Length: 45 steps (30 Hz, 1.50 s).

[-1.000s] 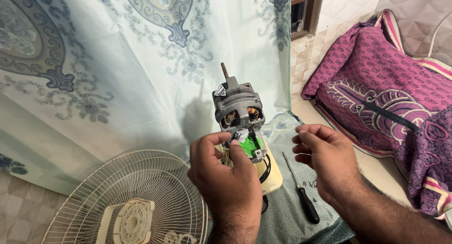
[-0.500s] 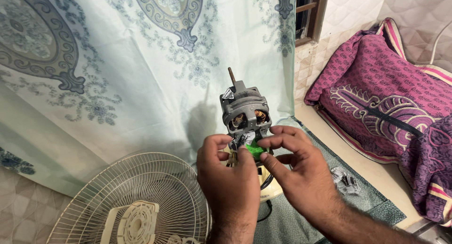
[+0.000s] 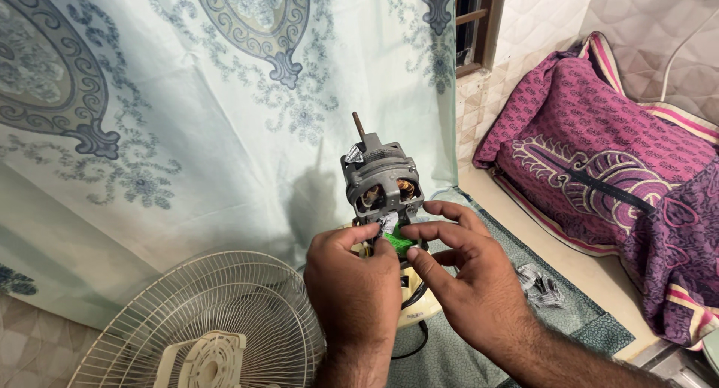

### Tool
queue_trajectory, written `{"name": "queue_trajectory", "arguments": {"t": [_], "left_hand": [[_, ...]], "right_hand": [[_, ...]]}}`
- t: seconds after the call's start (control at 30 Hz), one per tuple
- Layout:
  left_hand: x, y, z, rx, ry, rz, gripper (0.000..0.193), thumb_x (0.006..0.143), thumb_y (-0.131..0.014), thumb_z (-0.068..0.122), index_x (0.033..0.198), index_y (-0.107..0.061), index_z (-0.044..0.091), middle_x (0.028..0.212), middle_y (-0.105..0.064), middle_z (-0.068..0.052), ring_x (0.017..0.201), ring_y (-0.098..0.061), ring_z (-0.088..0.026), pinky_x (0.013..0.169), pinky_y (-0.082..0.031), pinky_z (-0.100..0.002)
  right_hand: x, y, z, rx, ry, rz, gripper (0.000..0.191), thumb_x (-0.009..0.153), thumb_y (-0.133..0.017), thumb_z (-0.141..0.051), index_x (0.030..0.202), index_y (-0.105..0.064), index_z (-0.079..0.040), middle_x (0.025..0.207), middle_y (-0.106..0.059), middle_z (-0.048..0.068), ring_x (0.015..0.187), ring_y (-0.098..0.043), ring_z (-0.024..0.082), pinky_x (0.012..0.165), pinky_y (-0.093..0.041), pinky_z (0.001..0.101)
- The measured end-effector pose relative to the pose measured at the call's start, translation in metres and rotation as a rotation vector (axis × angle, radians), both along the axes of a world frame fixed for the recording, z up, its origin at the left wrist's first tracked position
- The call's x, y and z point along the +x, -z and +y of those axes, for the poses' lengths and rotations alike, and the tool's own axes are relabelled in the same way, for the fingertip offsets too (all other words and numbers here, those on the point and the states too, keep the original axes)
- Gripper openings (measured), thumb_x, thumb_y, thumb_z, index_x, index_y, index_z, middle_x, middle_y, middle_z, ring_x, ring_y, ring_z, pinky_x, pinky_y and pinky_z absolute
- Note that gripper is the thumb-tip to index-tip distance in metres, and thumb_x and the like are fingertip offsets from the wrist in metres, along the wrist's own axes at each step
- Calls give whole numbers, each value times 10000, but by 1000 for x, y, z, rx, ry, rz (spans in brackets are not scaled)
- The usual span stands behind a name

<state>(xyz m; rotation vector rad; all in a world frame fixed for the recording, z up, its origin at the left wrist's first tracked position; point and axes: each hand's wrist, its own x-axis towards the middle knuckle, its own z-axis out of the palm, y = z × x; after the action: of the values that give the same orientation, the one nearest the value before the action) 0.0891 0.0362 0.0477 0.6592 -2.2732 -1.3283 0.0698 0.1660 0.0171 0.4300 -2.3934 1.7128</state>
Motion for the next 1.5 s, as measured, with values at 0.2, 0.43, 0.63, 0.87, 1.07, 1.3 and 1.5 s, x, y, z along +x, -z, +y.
{"name": "queue_trajectory", "arguments": {"t": [0.2,0.43,0.63,0.87,1.07,1.3,1.5], "left_hand": [[-2,4,0,-68,-22,65,134,789,-757,133,916,-759,90,1047,-667,-69,975,-698,-228,886,-545,-364],[-7,16,0,-77,-65,158,107,798,-745,116,891,-741,64,1032,-654,-84,941,-688,-246,836,-546,-379],[-5,18,4,126,-36,165,137,826,-658,122,934,-714,59,1026,-662,-60,848,-730,-219,751,-589,-359],[0,15,7,75,-20,334,128,878,-632,124,924,-701,27,998,-715,-85,896,-725,-197,784,-568,-343],[8,2,10,239,21,257,170,895,-576,148,987,-685,55,890,-762,-74,793,-759,-173,701,-594,-321],[16,-2,12,71,7,302,117,890,-611,138,947,-677,60,848,-751,-65,774,-750,-198,694,-580,-358],[19,1,19,-121,61,351,149,824,-727,130,967,-687,111,889,-745,-32,935,-678,-236,878,-469,-427]], "right_hand": [[1,-2,0,-9,-4,-72,324,857,-718,-170,1176,-766,-145,1416,-547,39,926,-724,142,775,-615,286],[0,-3,2,-14,-36,-81,327,861,-715,-163,1184,-760,-141,1413,-549,45,964,-733,132,796,-632,282],[0,-4,2,-35,-44,-123,328,863,-709,-156,1186,-759,-132,1410,-559,31,970,-744,132,804,-643,281],[2,-3,2,10,-1,-106,336,849,-724,-148,1182,-765,-137,1364,-596,26,934,-744,141,785,-637,281],[2,-1,2,-93,-42,-67,312,856,-719,-110,1166,-757,-116,1332,-606,52,1082,-701,131,824,-647,290],[7,3,4,-195,-81,65,254,864,-747,-129,1108,-749,-60,1283,-632,116,1136,-675,170,923,-610,318],[10,2,8,-167,-30,106,181,905,-735,-181,945,-733,-5,1304,-662,118,1175,-648,167,1001,-507,339]]}}
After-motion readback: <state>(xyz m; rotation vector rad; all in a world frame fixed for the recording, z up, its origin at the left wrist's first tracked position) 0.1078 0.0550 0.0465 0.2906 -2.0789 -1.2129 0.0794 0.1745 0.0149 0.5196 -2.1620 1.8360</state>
